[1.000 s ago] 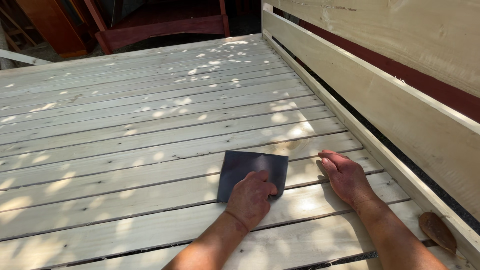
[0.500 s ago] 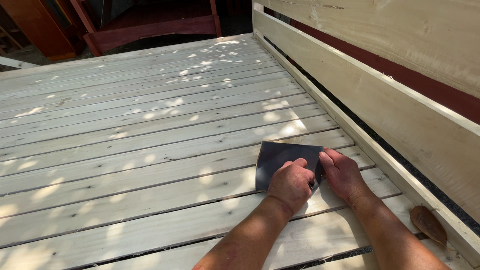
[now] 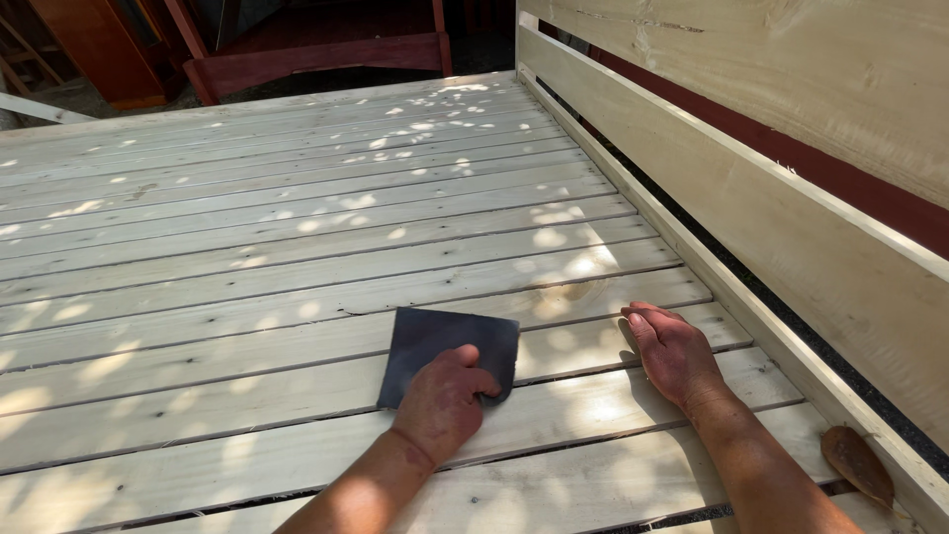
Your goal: The person sands the slatted seat and frame of an unfinished wooden bench with a sheet of sandpaper, rubbing along the slats and edges by hand. They reposition around the bench, sand the side rails and corners, and refold the sandpaper before continuing to sand the seat slats.
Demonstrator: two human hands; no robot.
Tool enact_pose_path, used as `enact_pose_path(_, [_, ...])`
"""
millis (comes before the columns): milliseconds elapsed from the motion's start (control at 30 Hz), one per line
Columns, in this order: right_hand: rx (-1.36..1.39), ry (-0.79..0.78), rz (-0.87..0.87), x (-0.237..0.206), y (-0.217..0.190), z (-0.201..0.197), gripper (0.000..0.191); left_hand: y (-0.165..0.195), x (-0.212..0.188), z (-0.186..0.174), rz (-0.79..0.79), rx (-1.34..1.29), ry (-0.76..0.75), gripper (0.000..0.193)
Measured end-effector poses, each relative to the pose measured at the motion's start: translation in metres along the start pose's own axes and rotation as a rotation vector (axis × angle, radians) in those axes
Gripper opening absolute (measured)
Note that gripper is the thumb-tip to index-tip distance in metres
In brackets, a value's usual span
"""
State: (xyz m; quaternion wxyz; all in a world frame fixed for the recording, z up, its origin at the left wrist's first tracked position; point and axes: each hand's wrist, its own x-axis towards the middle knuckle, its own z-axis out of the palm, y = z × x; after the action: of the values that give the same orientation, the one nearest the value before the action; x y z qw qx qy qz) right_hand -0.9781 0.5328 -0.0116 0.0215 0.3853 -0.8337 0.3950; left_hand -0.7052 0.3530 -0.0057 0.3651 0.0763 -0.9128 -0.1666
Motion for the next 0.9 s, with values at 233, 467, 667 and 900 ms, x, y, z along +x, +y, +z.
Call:
enact_pose_path(233, [0.028, -0.049, 0.080, -0.004, -0.005, -0.010, 0.044, 0.087, 0.071, 0.084, -0.107, -0.005, -0.238, 0.013])
enact_pose_path(467, [-0.023, 0.005, -0.001, -0.003, -0.001, -0.005, 0.042, 0.010, 0.003, 0.000, -0.112, 0.107, -0.214, 0.034])
enact_pose_path(667, [-0.028, 0.002, 0.030, -0.002, -0.003, -0.004, 0.042, 0.052, 0.042, 0.043, -0.125, 0.036, -0.243, 0.020])
enact_pose_path(900, [0.005, -0.005, 0.031, -0.003, 0.001, -0.010, 0.042, 0.056, 0.048, 0.069, -0.051, 0.017, -0.201, 0.020])
